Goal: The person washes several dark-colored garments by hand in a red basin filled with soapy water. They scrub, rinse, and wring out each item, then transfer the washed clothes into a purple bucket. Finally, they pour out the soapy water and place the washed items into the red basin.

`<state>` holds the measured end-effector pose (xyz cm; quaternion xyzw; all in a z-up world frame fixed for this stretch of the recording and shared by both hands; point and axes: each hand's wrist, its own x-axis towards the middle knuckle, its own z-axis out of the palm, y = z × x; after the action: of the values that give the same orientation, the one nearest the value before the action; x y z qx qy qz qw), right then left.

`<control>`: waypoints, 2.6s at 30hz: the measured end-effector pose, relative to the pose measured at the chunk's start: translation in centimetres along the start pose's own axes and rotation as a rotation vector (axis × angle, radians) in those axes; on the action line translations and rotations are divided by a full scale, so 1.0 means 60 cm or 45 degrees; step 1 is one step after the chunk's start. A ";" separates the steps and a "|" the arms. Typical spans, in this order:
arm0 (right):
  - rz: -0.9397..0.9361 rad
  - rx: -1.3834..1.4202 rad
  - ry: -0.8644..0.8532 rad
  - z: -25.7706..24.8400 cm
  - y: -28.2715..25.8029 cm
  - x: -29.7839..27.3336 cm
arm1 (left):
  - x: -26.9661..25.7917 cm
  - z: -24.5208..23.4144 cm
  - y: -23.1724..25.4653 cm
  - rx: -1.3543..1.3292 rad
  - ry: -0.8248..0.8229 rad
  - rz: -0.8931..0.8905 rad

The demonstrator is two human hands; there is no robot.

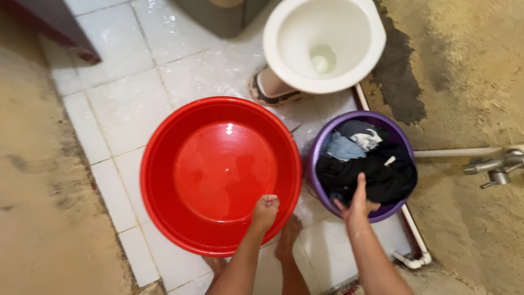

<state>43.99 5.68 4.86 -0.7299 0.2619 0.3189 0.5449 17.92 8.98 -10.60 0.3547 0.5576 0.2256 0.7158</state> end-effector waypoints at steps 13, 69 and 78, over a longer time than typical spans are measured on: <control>0.244 0.350 -0.401 -0.141 0.037 0.214 | -0.054 0.045 -0.054 0.392 -0.033 -0.323; -0.487 -0.789 0.194 -0.019 0.163 0.216 | 0.170 0.405 0.218 1.836 -0.101 1.031; -0.640 -0.217 -0.162 -0.072 0.131 0.148 | -0.059 0.170 0.199 0.514 0.008 0.550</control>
<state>44.88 -0.89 -5.86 -0.7937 0.0099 0.2398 0.5590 27.59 11.57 2.02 0.5997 0.5048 0.2585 0.5645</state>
